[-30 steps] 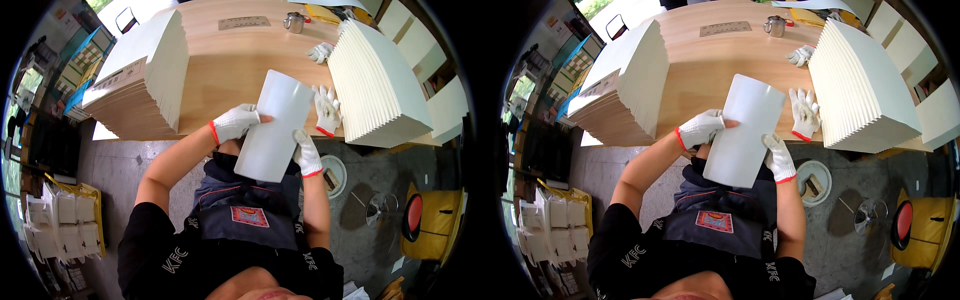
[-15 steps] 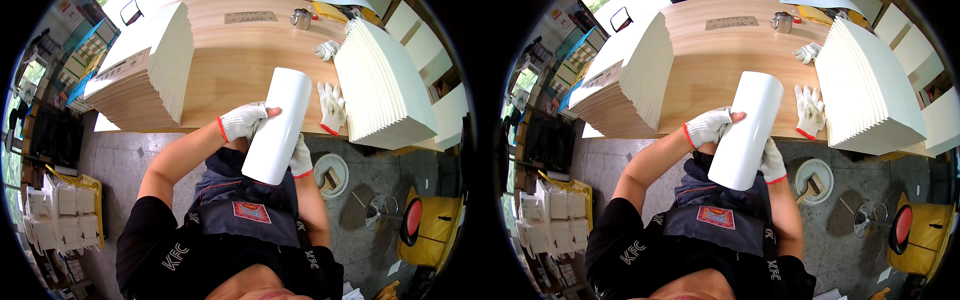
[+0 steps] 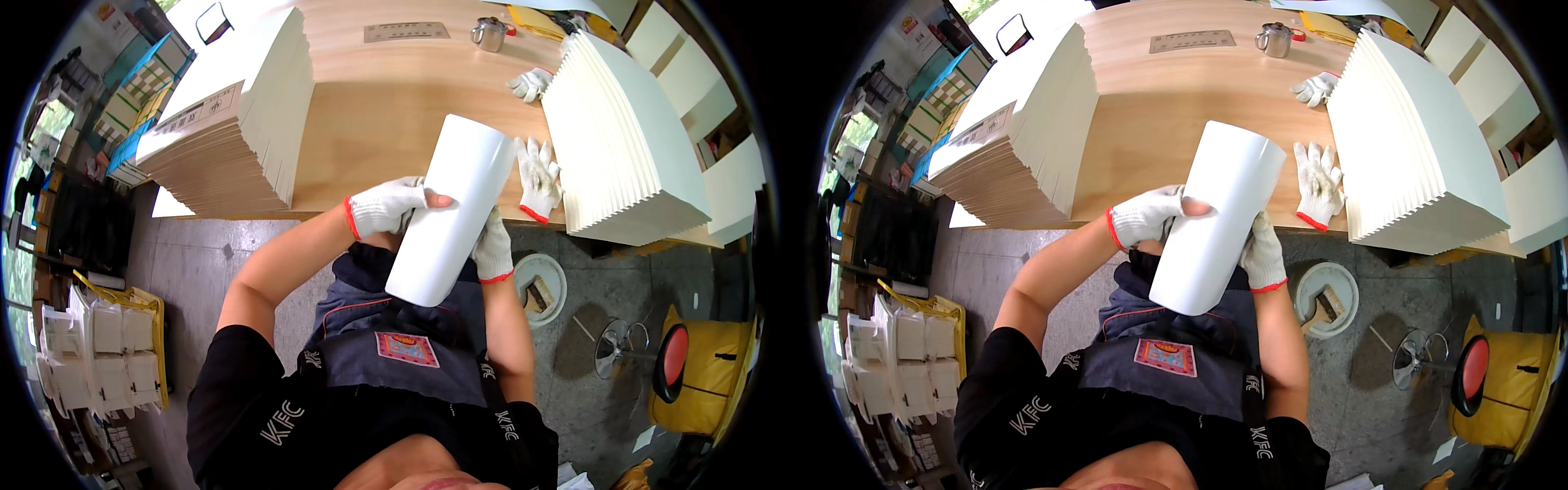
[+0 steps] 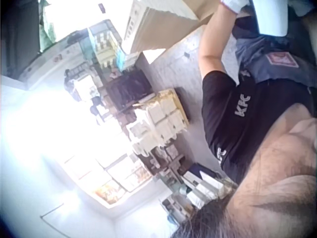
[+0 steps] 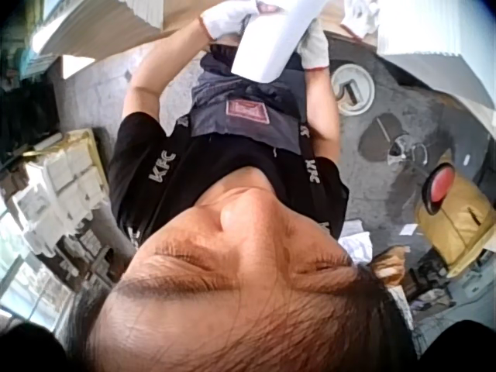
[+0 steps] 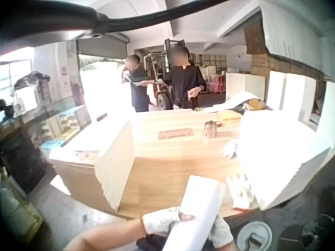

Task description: The person assembles notebooks by placing a white cover sheet over a stack of paper and aligning it. They then use a brush to apply adhesive to the spine of the stack, securing the cover. The process is repeated for multiple units, with the person handling the paper stacks and covers by hand.

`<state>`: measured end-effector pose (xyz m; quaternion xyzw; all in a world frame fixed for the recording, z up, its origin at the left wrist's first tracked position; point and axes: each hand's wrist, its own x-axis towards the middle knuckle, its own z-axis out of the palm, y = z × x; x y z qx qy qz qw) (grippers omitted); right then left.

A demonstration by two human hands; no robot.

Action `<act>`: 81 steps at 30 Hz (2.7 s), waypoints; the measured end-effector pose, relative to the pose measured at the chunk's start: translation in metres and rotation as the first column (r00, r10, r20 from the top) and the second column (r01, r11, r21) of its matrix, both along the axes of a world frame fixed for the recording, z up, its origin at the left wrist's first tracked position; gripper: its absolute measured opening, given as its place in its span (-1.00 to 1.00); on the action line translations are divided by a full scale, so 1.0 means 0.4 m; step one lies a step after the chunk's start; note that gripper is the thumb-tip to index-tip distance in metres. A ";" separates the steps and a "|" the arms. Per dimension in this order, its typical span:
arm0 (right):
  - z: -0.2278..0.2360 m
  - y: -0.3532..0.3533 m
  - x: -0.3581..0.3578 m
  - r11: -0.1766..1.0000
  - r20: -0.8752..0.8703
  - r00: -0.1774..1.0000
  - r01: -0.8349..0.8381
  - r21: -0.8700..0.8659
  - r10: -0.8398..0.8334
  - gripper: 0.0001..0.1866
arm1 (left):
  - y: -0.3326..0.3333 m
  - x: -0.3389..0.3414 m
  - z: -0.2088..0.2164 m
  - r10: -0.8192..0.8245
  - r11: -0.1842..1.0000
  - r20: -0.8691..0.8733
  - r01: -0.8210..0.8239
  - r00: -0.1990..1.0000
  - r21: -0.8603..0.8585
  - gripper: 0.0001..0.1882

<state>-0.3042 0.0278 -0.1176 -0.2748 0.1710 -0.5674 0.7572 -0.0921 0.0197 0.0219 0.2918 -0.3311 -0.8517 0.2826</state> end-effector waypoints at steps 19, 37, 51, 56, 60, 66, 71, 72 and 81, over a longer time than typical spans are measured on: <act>0.021 0.174 -0.124 0.875 -0.539 0.744 0.484 0.025 -0.396 -0.62 | -0.447 0.009 -0.068 -0.085 0.615 0.964 0.775 0.253 -0.149 -0.62; 0.606 0.228 0.051 0.341 -0.752 -0.031 -0.903 -0.261 -0.659 -0.88 | -0.388 -0.073 -0.021 0.400 0.324 0.901 0.946 -0.169 0.034 -0.40; 0.801 0.417 -0.039 0.413 -0.378 -0.296 -0.867 -0.280 -0.877 -0.82 | -0.260 -0.448 0.210 0.630 -0.519 0.059 0.477 0.774 -0.710 -0.34; 0.740 0.372 -0.133 0.524 -0.421 -0.363 -0.765 -0.375 -0.831 -0.79 | -0.281 -0.582 0.313 0.408 -0.663 0.001 0.298 0.913 -0.687 -0.47; 0.602 0.322 -0.232 0.624 -0.644 -0.310 -0.704 -0.339 -0.699 -0.74 | -0.326 -0.638 0.337 0.344 -0.528 0.264 0.418 0.901 -0.740 -0.65; 0.568 0.284 -0.408 0.738 -0.738 -0.101 -0.224 -0.637 -0.668 -0.80 | -0.320 -0.673 0.356 0.301 -0.487 0.269 0.391 0.915 -0.781 -0.82; 0.547 0.228 -0.483 0.465 -0.480 -0.135 0.132 -0.876 -0.867 -0.76 | -0.344 -0.694 0.319 0.251 -0.638 0.009 0.173 0.968 -0.750 -0.92; 0.553 0.221 -0.492 0.434 -0.463 -0.158 0.190 -0.881 -0.872 -0.74 | -0.346 -0.693 0.312 0.287 -0.628 -0.001 0.187 0.958 -0.755 -0.91; 0.524 0.107 -0.514 0.366 -0.110 -0.706 -0.222 -0.904 -0.700 -0.33 | -0.311 -0.689 0.300 0.382 -0.612 -0.137 0.139 0.914 -0.778 -0.78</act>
